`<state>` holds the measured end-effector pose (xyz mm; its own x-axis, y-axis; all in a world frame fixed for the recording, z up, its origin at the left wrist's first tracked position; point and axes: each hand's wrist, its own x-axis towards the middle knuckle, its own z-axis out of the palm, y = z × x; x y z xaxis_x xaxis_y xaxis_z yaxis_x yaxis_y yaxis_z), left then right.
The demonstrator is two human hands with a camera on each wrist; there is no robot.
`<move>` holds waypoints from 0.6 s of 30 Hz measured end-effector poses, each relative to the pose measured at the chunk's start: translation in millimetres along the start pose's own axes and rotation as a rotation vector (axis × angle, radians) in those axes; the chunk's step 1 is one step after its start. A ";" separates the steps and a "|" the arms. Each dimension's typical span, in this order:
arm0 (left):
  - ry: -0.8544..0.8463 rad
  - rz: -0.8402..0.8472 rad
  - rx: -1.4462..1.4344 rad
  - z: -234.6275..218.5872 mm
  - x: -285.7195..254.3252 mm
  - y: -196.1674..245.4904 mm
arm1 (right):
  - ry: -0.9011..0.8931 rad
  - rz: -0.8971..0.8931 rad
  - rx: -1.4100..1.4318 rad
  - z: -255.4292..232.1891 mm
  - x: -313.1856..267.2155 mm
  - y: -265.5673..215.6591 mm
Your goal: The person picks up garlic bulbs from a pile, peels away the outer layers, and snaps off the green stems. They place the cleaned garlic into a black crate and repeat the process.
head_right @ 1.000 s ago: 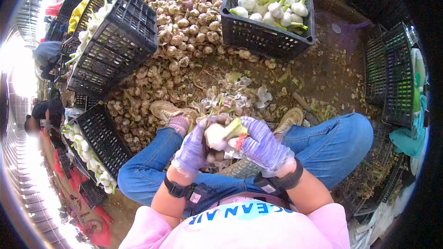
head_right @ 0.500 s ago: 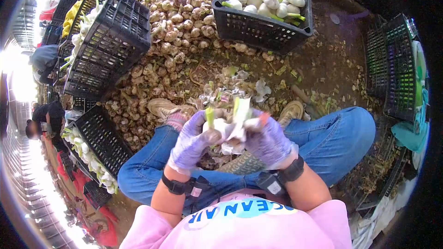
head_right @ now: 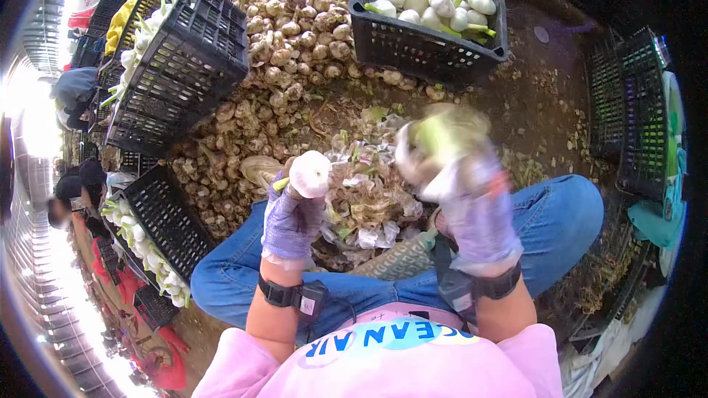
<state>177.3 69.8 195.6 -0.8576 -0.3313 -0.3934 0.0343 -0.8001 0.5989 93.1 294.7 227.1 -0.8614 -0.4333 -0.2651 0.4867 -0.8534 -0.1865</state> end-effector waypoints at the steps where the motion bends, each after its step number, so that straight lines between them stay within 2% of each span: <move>1: -0.004 0.004 0.000 1.2 0.0 -1.0 | -0.220 -0.040 -0.595 16.1 0.8 7.6; 2: -0.009 -0.007 -0.019 2.3 -0.5 -2.2 | -0.261 -0.013 -0.723 4.7 2.7 16.0; 3: -0.013 -0.019 -0.037 3.6 -1.4 -4.1 | -0.110 0.132 -1.180 2.2 -3.8 17.2; 4: -0.048 -0.036 -0.059 6.5 -3.2 -5.9 | -0.082 0.211 -1.174 4.5 -4.0 22.8; 5: 0.013 -0.034 0.041 6.1 -6.7 -8.8 | -0.065 0.289 -1.165 11.2 -0.5 30.6; 7: -0.121 -0.031 0.513 -13.0 -6.1 -10.4 | -0.211 0.363 -1.238 2.4 10.1 37.4; 8: -0.108 -0.059 0.371 -3.5 -4.7 -9.0 | -0.388 0.096 -1.488 -5.4 13.0 42.1; 9: -0.104 -0.085 0.227 5.3 -1.9 -4.7 | -0.382 0.274 -1.446 8.7 14.4 36.6; 10: 0.003 -0.101 0.351 4.6 1.5 5.0 | -0.351 0.289 -1.160 1.6 9.4 38.3; 11: -0.008 0.014 0.225 11.5 10.1 10.9 | -0.308 0.313 -0.878 -7.9 3.2 39.6; 12: 0.013 0.110 0.191 13.3 24.5 24.5 | -0.332 0.315 -0.883 -10.8 5.3 40.8; 13: 0.032 0.199 0.155 15.9 42.3 44.4 | -0.284 0.289 -0.966 -13.0 7.9 41.3; 15: -0.181 0.451 0.127 50.0 69.9 113.8 | -0.235 0.254 -1.055 -17.2 10.2 42.4; 16: -0.121 0.578 0.073 63.5 80.0 143.9 | -0.183 0.296 -0.976 -19.7 9.3 43.5; 17: -0.099 0.940 0.471 64.5 92.0 169.9 | -0.129 0.340 -0.896 -22.8 8.9 44.5; 18: -0.100 0.868 0.226 59.7 102.8 191.5 | -0.199 0.317 -0.801 -27.6 9.5 45.4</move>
<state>65.0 -87.6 311.5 -0.6182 -0.7192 0.3172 0.5977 -0.1680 0.7839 111.0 259.9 190.1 -0.6414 -0.7214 -0.2614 0.5985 -0.2572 -0.7587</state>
